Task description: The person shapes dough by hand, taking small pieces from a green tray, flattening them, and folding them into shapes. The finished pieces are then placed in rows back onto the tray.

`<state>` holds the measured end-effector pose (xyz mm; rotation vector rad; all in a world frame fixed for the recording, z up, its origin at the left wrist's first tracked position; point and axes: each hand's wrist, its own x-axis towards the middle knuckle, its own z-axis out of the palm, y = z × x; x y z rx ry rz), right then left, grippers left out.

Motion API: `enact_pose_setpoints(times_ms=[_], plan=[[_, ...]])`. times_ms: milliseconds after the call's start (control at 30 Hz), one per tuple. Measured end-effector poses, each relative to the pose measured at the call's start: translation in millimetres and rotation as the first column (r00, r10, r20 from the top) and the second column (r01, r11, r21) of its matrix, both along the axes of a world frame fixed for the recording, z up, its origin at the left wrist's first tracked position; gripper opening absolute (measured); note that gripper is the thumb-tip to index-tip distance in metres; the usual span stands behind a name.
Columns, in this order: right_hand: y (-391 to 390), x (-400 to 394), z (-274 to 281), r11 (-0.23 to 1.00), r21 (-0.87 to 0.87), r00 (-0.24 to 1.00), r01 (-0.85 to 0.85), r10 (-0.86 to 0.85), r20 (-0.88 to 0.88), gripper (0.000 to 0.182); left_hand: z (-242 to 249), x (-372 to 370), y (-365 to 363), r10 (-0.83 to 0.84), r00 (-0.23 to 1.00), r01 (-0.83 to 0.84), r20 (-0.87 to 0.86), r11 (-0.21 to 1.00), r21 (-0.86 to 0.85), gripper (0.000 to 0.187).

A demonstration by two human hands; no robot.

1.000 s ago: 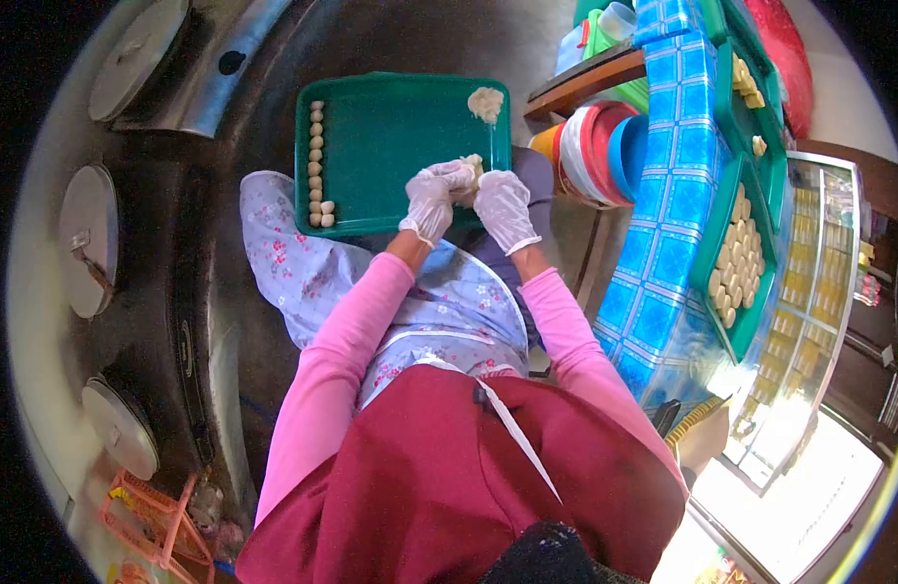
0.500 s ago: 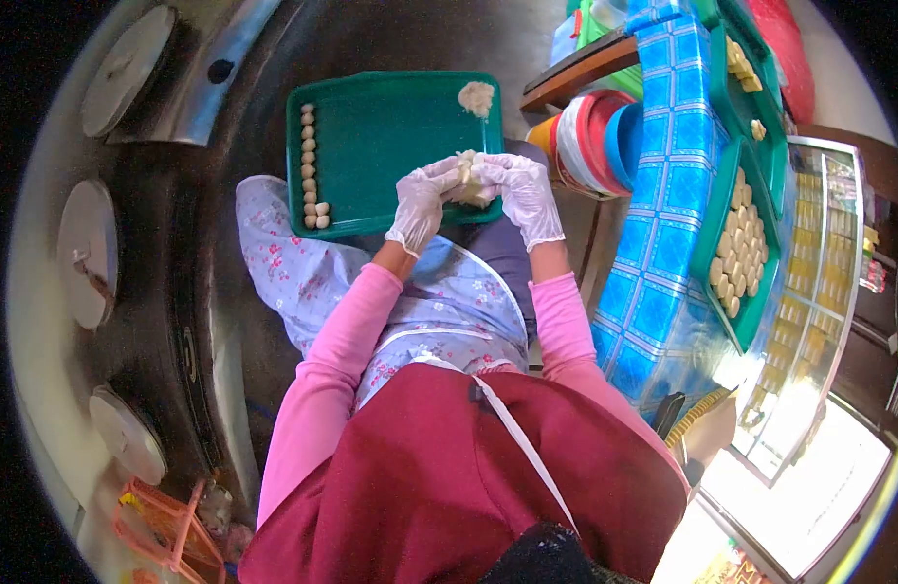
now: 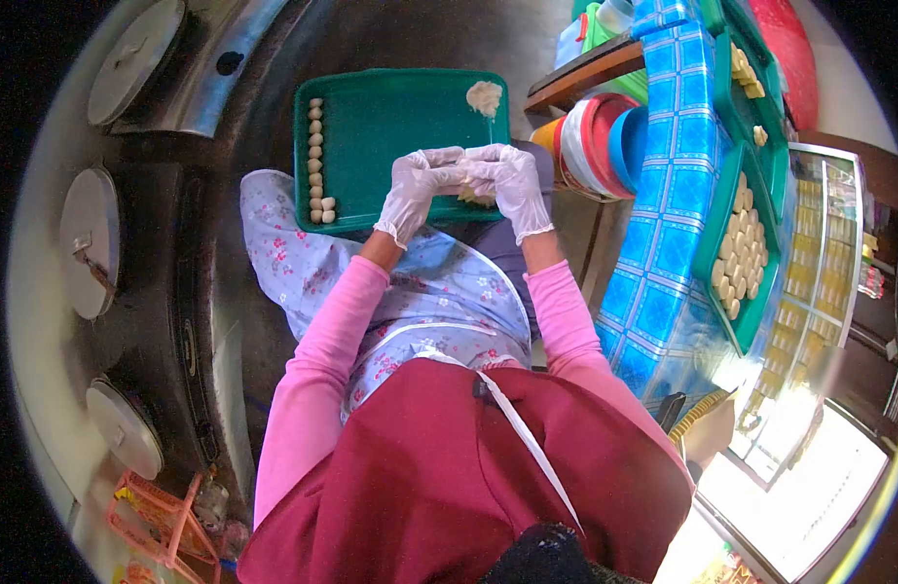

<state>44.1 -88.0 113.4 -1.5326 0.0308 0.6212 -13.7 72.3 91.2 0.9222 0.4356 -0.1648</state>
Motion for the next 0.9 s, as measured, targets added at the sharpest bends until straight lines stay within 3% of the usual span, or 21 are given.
enact_pose_setpoints(times_ms=[67,167,200,267,300,333,367,433,467,500,533,600,633,700,733,900], plan=[[1,-6,3,1.0,-0.007,0.995,-0.016,0.017,0.095,0.017,7,3,9,-0.088,0.993,0.09,-0.078,0.996,0.02,0.027],[3,-16,9,0.997,0.078,0.985,0.007,-0.02,0.17,0.014,-5,5,13,-0.1,0.992,0.094,-0.079,0.992,-0.086,0.027],[2,-18,9,1.0,0.011,0.95,0.0,-0.003,0.312,0.014,-10,5,14,-0.093,0.993,0.082,-0.066,0.986,-0.147,0.026],[2,-23,8,0.991,-0.128,0.821,0.031,0.048,0.57,0.012,-18,6,13,-0.09,0.995,0.076,-0.041,0.96,-0.271,0.024],[2,-25,7,0.978,-0.194,0.726,0.075,0.079,0.683,0.011,-22,5,13,-0.04,0.997,0.026,-0.062,0.976,-0.216,0.025],[3,-26,8,0.981,-0.165,0.715,0.106,0.04,0.698,0.01,-23,1,12,-0.005,0.998,-0.006,-0.065,0.987,-0.161,0.025],[1,-25,11,0.928,-0.333,0.535,0.168,0.198,0.821,0.007,-23,1,8,0.017,0.999,-0.023,-0.048,0.993,-0.113,0.026],[6,-23,9,0.896,-0.282,0.523,0.344,0.066,0.85,0.006,-11,9,-9,0.03,0.999,-0.029,0.025,0.999,-0.039,0.027],[11,-25,10,0.913,-0.144,0.641,0.381,-0.149,0.753,0.01,7,12,-18,0.107,0.994,-0.107,-0.011,0.994,-0.036,0.023],[8,-30,25,0.885,-0.267,0.539,0.382,0.021,0.842,0.008,17,9,-24,0.129,0.989,-0.131,0.072,0.991,0.022,0.026],[5,-23,21,0.818,-0.335,0.305,0.468,0.206,0.93,0.009,28,7,-30,0.15,0.977,-0.163,0.153,0.984,0.078,0.029],[7,-22,27,0.759,-0.365,0.32,0.539,0.216,0.922,0.01,48,8,-49,0.243,0.961,-0.243,0.136,0.97,-0.018,0.033],[10,-19,20,0.806,-0.206,0.341,0.555,0.005,0.94,0.013,57,7,-57,0.301,0.944,-0.302,0.131,0.953,-0.019,0.035],[14,-17,8,0.836,-0.065,0.567,0.545,-0.31,0.763,0.019,60,5,-61,0.283,0.935,-0.29,0.212,0.957,0.001,0.038],[8,-15,15,0.841,-0.047,0.622,0.539,-0.36,0.696,0.02,59,4,-63,0.286,0.925,-0.298,0.252,0.955,0.012,0.039],[-25,-35,76,0.885,0.126,0.868,0.447,-0.464,0.178,0.022,63,5,-50,0.02,0.974,-0.071,0.226,0.972,0.224,0.039]])
